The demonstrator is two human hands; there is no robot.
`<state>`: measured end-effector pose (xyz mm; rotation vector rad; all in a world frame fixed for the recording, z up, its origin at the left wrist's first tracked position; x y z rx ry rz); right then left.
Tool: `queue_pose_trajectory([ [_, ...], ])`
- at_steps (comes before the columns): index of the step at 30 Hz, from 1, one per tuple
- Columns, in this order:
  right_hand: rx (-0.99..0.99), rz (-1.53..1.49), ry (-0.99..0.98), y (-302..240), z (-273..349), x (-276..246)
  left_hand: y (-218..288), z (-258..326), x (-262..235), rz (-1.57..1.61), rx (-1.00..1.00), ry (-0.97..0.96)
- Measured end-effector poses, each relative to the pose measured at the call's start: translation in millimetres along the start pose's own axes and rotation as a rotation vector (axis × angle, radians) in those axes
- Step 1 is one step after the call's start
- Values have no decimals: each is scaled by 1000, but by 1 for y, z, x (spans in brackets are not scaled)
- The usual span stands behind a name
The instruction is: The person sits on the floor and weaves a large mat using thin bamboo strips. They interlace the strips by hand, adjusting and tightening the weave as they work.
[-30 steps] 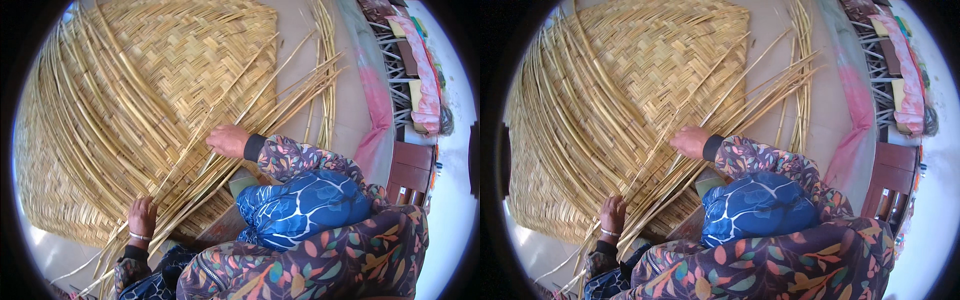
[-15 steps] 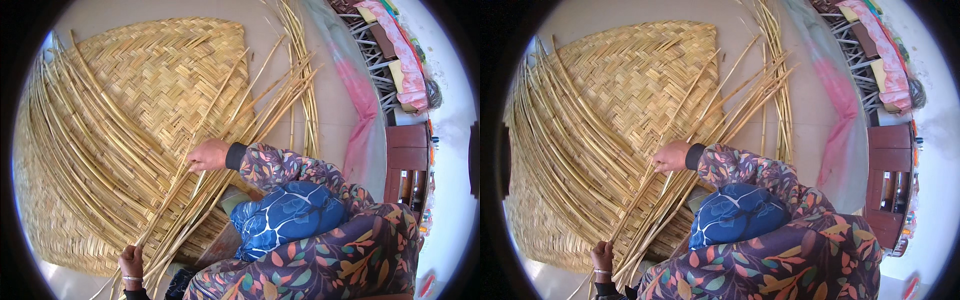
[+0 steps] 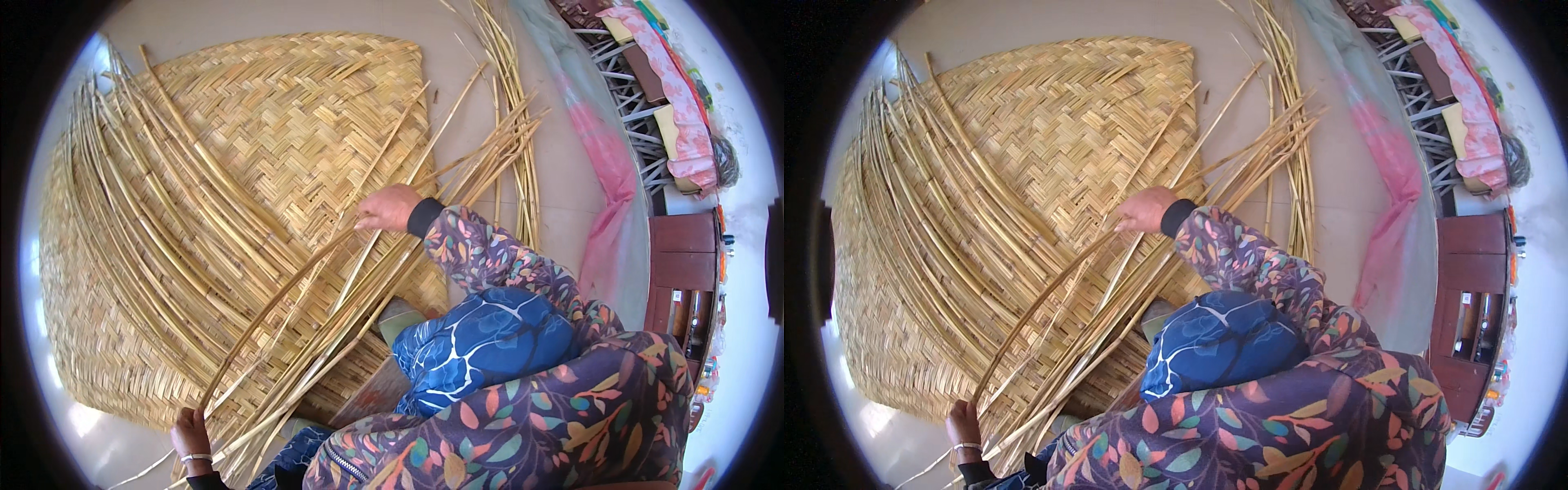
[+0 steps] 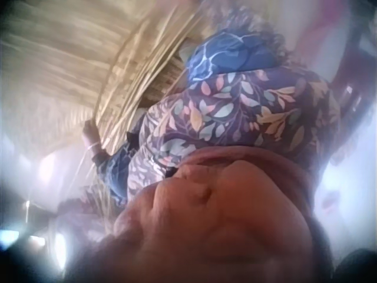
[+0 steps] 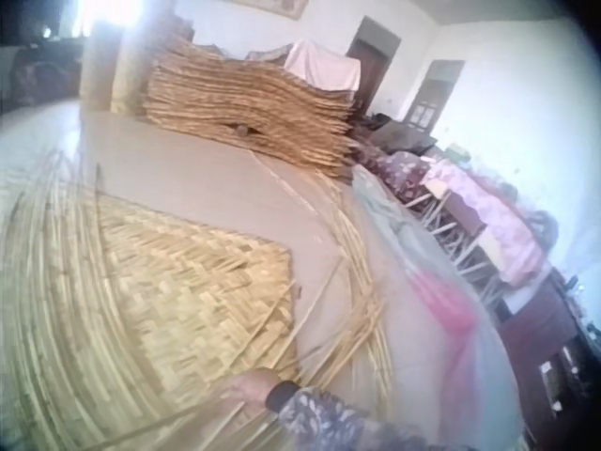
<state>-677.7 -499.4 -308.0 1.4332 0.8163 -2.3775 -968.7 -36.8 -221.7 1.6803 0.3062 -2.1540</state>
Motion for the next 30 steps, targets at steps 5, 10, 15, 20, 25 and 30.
queue_pose_trajectory([
  [5, 89, 71, -23, 43, 13, -17, -2, 1, -5, 29, 171, 35],
  [10, 218, 231, 31, 83, 27, -30, -41, 3, -51, 31, -37, -41],
  [15, 310, 291, 10, 103, 36, -41, -101, 3, -113, 247, -46, 90],
  [20, 372, 220, -68, 100, 34, -37, -58, 17, -230, -336, 55, 437],
  [25, 264, 168, -138, 71, 25, -25, 12, 31, -228, -896, 335, 507],
  [30, 87, 154, -135, 53, 18, 2, -98, 38, -122, -802, -41, 167],
])
Point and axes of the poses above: each hand's wrist, its own z-axis away from the middle knuckle, its own x-axis out of the palm, y = z × x, the point moved 4 cm from there along -z, towards the middle knuckle, and after that the axes turned 5 degrees about y, right-handed, at the moved point
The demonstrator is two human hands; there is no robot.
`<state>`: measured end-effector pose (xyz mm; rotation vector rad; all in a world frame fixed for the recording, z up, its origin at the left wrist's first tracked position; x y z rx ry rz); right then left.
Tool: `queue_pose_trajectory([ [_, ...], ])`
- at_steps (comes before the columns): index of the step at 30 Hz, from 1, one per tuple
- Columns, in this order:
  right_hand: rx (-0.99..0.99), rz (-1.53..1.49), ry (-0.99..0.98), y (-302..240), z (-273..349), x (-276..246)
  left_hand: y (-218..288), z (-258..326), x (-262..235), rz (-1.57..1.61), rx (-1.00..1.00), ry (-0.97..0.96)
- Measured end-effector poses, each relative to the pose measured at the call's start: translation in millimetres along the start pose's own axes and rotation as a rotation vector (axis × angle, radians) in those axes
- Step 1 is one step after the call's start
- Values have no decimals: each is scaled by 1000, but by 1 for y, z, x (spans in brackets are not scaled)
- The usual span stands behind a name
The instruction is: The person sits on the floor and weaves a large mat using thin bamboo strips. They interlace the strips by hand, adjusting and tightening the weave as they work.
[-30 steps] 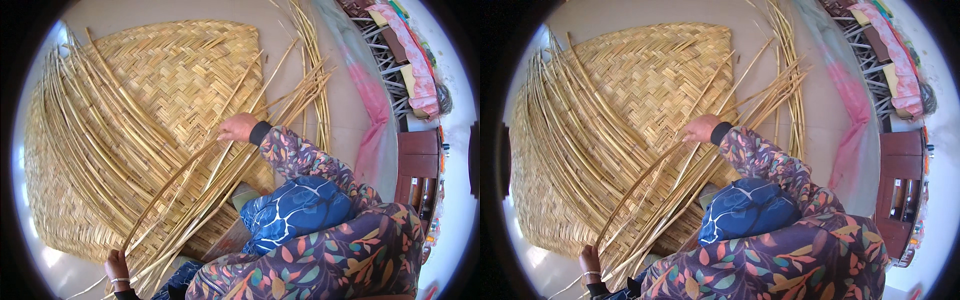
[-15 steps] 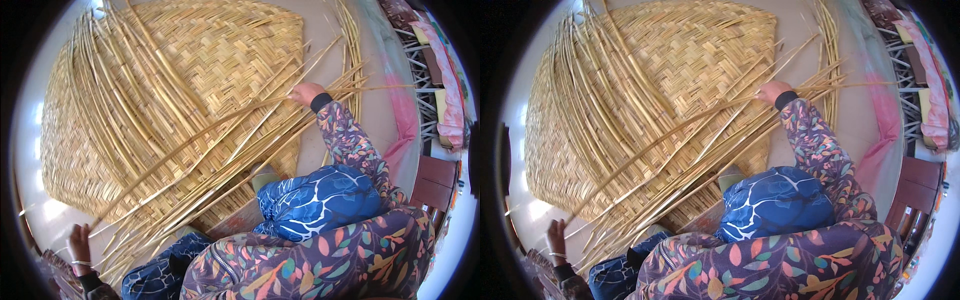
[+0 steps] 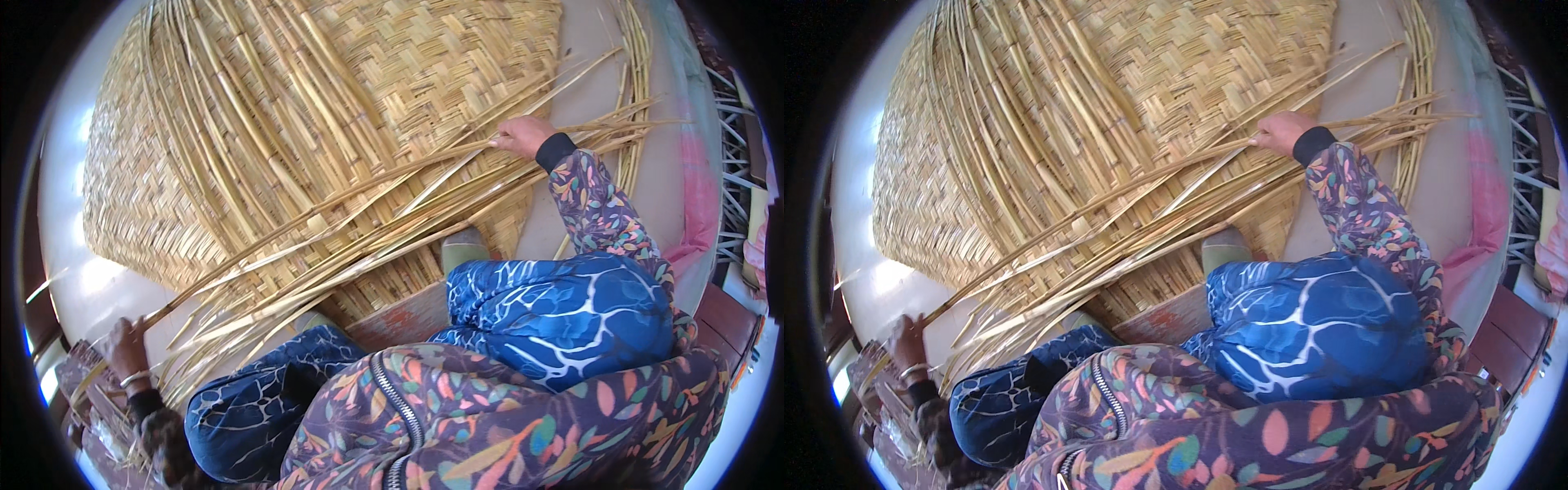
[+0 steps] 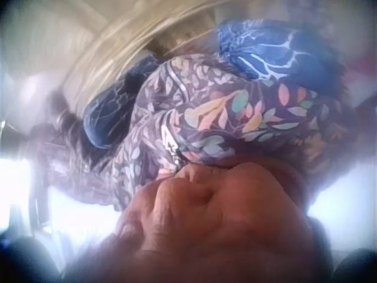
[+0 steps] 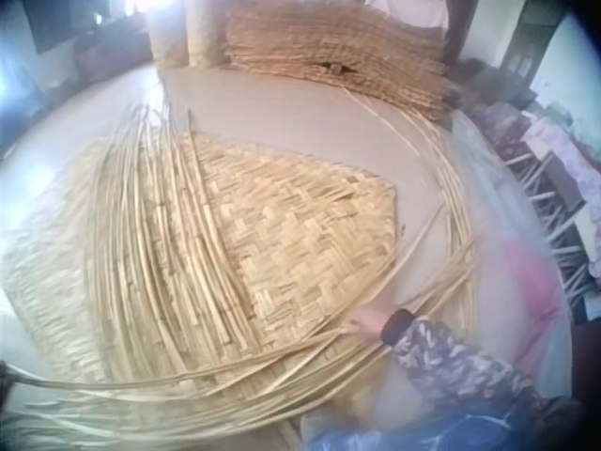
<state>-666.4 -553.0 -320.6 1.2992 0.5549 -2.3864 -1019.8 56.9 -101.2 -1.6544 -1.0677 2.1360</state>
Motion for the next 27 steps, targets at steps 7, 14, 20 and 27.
queue_pose_trajectory([
  [7, -137, -10, -23, -30, 3, 12, 169, 31, 35, 618, 376, 35],
  [14, -541, 51, 350, -87, 27, 15, 269, 32, 48, 974, 369, -339],
  [20, -464, 51, 143, -104, 41, 48, 274, 31, 63, 1221, 306, -528],
  [27, -415, -280, 159, -109, 40, 27, 266, 41, 78, 1643, -54, -771],
])
Point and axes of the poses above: each hand's wrist, its own z-axis away from the middle knuckle, its own x-axis out of the palm, y = z × x, the point moved 4 cm from there along -z, towards the middle knuckle, and after that the axes turned 5 degrees about y, right-handed, at the moved point
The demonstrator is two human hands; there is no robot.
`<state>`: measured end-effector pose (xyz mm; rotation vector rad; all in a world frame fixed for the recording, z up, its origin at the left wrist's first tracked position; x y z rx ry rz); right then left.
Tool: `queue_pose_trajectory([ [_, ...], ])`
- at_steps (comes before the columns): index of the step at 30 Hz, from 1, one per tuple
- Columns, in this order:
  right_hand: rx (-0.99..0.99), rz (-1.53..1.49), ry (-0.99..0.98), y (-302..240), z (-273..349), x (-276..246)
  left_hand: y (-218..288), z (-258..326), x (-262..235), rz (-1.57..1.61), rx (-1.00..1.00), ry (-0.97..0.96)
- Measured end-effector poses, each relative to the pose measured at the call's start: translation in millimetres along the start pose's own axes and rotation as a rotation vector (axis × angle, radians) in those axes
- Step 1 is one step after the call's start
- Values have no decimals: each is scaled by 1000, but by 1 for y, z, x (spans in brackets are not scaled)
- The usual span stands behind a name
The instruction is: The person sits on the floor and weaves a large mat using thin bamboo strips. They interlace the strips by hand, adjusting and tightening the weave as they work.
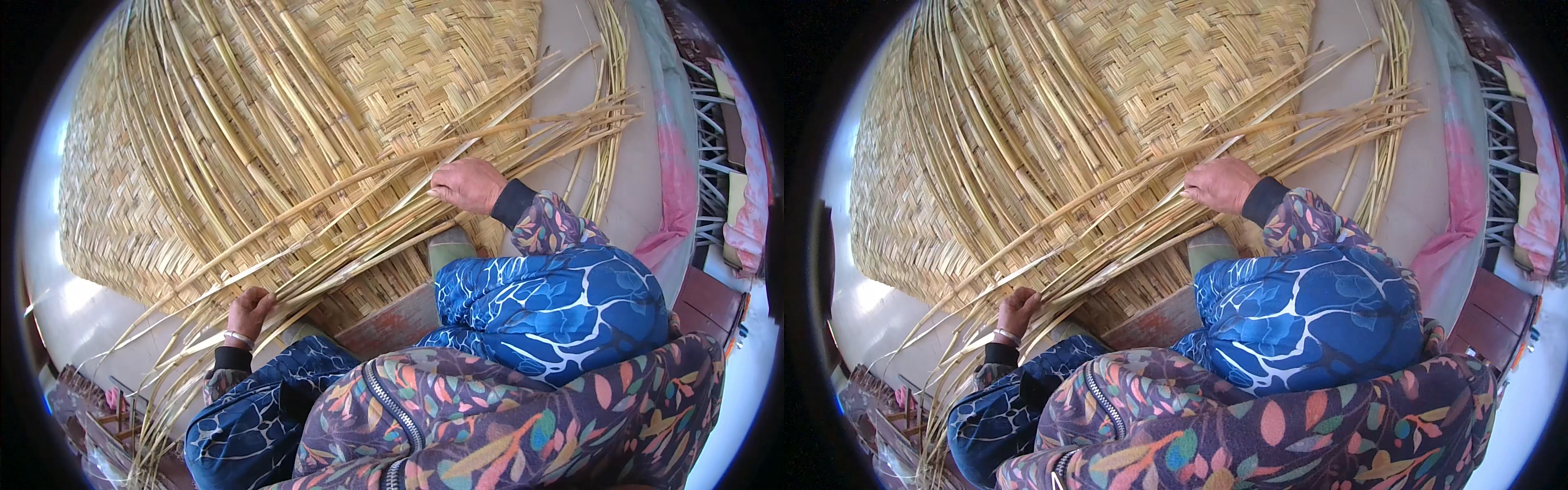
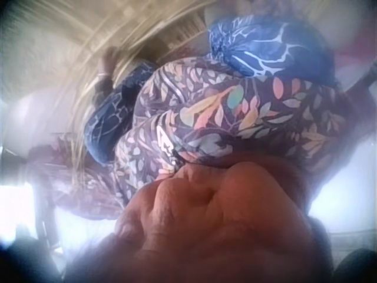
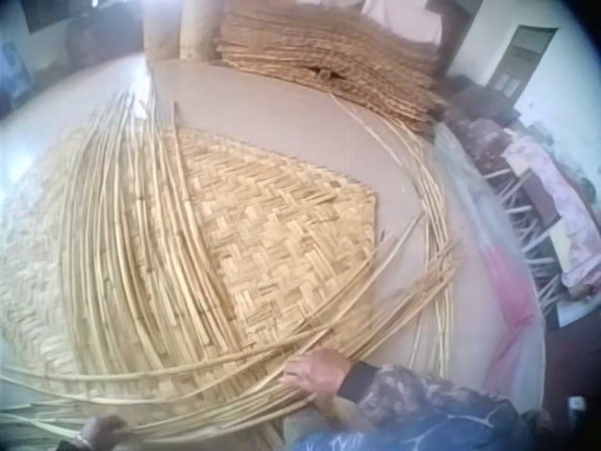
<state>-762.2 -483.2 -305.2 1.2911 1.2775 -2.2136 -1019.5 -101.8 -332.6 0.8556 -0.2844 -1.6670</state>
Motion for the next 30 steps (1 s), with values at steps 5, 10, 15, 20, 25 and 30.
queue_pose_trajectory([
  [5, 104, -34, -45, -14, -11, -25, 12, -1, -13, -167, 118, 83],
  [10, 87, -62, 6, -6, -10, -23, 11, -5, -35, -477, 223, 168],
  [15, -87, 172, 228, 1, 14, -6, -44, -13, -29, -200, 150, 265],
  [20, 225, 183, 660, 42, 86, -33, -93, -1, -78, -961, 686, 3],
  [25, 1014, 87, 779, 140, 234, -16, 48, -28, -107, -1083, 633, 54],
  [30, 1451, -76, 722, 178, 314, 26, 186, -33, -130, -981, 651, 50],
])
Point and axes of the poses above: each hand's wrist, its own z-axis away from the middle knuckle, its own x-axis out of the palm, y = z × x, the point moved 4 cm from there along -z, towards the middle knuckle, and after that the axes turned 5 degrees about y, right-handed, at the moved point
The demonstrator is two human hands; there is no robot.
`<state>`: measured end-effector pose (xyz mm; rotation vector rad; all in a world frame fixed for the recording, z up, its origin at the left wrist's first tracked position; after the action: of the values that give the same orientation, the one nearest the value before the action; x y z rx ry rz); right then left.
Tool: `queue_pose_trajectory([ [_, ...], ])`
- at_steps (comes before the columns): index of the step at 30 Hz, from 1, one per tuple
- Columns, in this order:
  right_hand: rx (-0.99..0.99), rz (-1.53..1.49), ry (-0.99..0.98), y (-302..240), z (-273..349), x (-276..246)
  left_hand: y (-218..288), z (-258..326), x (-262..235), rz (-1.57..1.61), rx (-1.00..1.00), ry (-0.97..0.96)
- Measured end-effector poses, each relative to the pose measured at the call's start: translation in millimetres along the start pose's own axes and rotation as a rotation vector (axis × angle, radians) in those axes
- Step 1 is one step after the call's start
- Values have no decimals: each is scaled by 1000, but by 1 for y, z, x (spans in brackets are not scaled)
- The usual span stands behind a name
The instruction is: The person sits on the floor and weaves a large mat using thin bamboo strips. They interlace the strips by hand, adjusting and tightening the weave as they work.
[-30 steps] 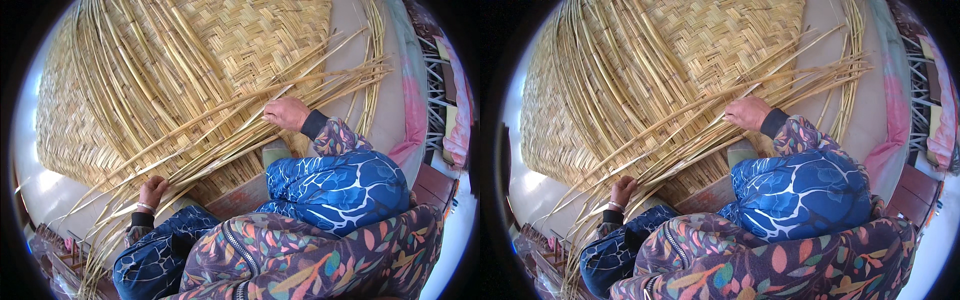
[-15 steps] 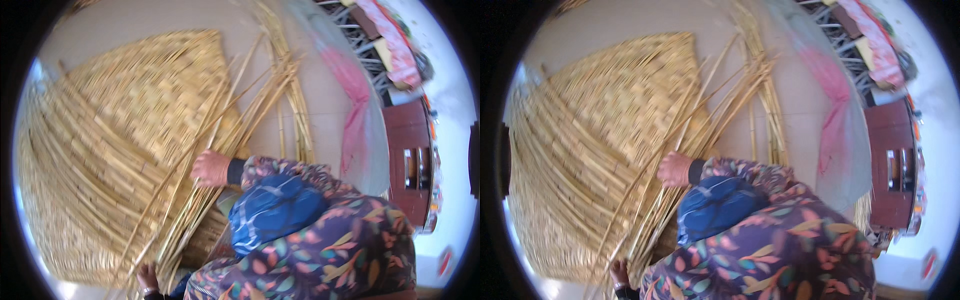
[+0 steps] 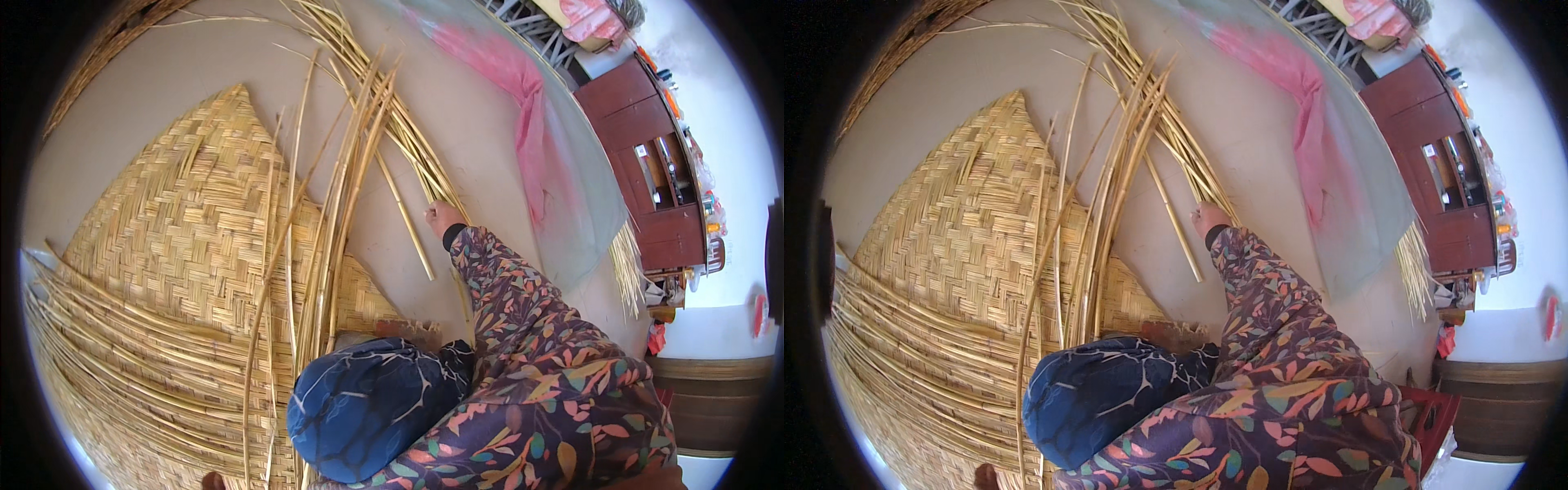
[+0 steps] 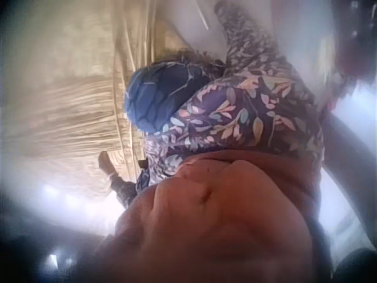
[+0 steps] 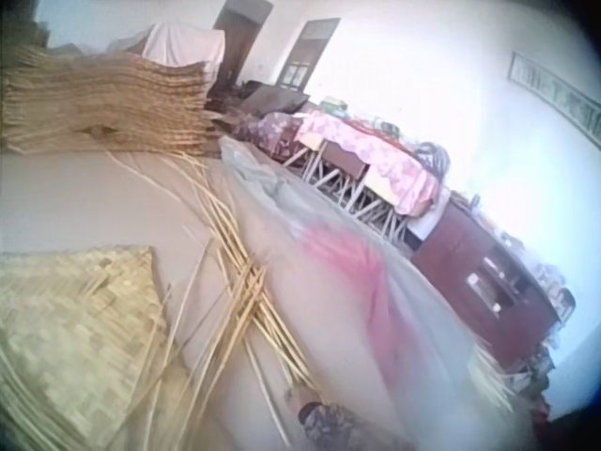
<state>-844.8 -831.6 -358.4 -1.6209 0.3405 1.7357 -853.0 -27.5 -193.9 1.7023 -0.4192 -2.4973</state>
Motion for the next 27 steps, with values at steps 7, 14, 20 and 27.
queue_pose_trajectory([
  [7, 4, 138, -92, -33, 23, 20, 122, -52, -39, 373, -152, -171],
  [14, -66, -45, -331, -39, 24, 24, 139, -127, 48, -111, -16, -151],
  [20, -164, 106, 46, -8, 16, -29, 180, -139, 102, -293, -168, -178],
  [27, 159, 236, 92, 58, 3, -44, 169, -141, 134, -210, -108, -78],
])
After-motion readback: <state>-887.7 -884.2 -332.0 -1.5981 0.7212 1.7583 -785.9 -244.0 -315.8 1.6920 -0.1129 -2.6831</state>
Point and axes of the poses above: each hand's wrist, its own z-axis away from the middle knuckle, its own x-axis out of the palm, y = z × x, the point moved 4 cm from there along -z, towards the middle knuckle, and after that the axes turned 5 degrees about y, right-handed, at the moved point
